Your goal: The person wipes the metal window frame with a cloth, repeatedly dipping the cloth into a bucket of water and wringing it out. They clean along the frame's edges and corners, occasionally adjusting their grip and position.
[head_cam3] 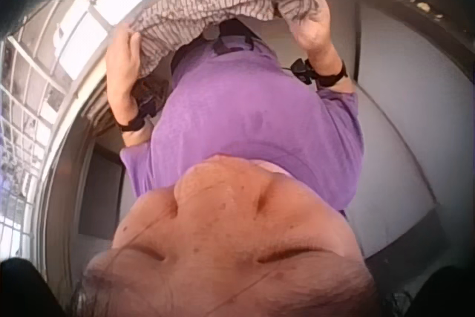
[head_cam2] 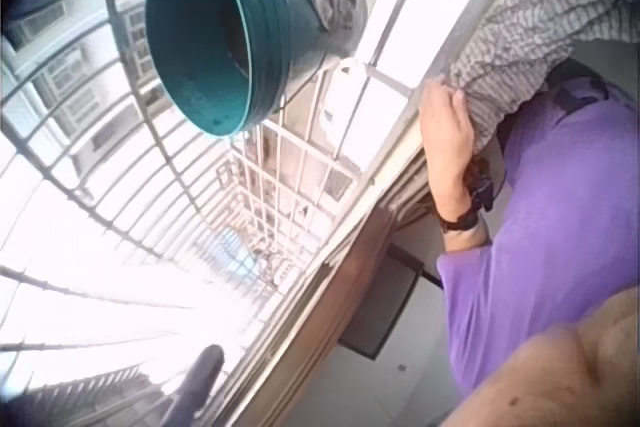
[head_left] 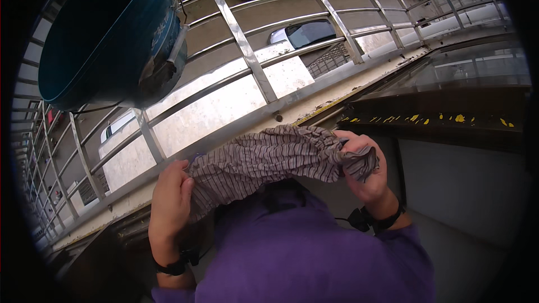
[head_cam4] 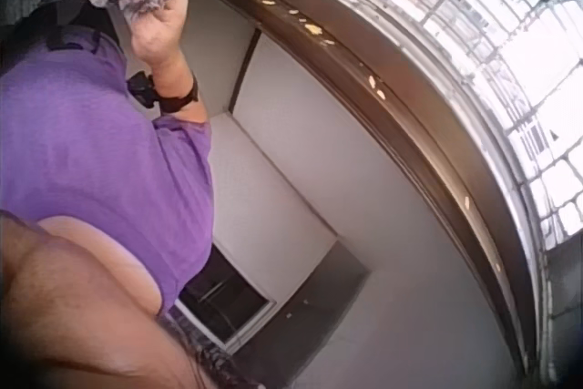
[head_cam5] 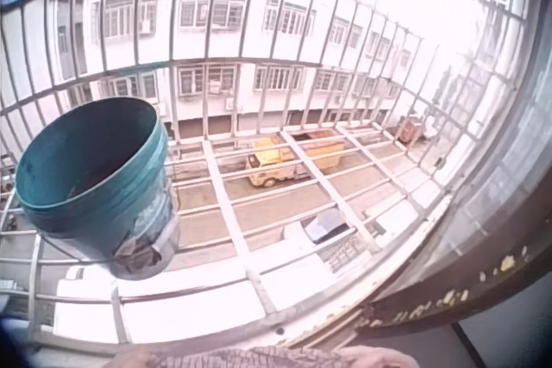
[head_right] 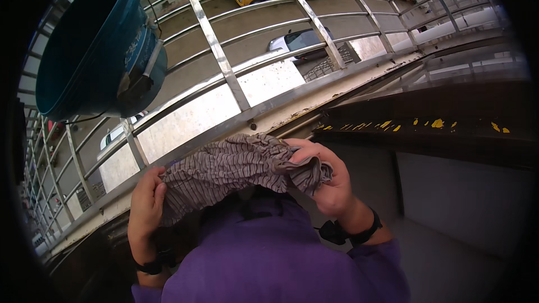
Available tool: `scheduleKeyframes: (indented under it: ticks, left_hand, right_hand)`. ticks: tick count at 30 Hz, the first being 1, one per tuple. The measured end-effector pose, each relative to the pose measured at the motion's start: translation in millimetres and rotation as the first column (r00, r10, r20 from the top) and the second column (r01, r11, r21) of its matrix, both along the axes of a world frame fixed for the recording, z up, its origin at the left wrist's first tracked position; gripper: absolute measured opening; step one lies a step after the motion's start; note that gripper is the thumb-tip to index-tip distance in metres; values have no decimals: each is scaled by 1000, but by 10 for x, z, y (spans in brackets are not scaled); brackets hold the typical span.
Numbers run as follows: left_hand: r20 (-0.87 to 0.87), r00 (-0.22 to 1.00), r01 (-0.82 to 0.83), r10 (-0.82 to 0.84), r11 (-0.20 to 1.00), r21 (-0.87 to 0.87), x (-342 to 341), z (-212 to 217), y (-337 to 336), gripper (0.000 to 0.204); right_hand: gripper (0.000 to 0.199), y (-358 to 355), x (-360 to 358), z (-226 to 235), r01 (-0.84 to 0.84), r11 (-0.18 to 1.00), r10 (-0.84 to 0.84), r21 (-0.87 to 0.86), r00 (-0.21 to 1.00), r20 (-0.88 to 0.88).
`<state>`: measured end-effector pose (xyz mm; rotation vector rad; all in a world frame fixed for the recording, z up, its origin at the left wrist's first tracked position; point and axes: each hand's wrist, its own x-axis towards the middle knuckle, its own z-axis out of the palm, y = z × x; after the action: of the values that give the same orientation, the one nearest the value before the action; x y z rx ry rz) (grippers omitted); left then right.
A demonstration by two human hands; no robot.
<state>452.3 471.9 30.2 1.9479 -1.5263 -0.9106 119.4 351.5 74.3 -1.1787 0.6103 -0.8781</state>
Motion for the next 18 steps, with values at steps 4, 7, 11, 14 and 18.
scheduleKeyframes:
  ticks: [4,7,11,14,18]
  left_hand:
    - [-325,921,-228,216,974,3,202,137,176,11]
    - [-302,897,-341,323,940,-6,235,371,219,18]
    - [108,976,-199,192,978,64,361,568,315,27]
    - [-196,916,-377,350,918,-121,102,721,345,25]
    - [-428,874,-388,230,861,-330,-248,668,312,22]
  right_hand:
    - [47,-274,199,17,144,990,-138,-10,966,218]
    - [45,-523,350,50,93,996,-90,6,943,322]
    - [35,-585,450,231,103,993,-85,-49,953,292]
    - [24,-584,434,275,102,994,-95,-46,986,136]
    - [20,-512,304,256,153,963,-137,-221,987,85]
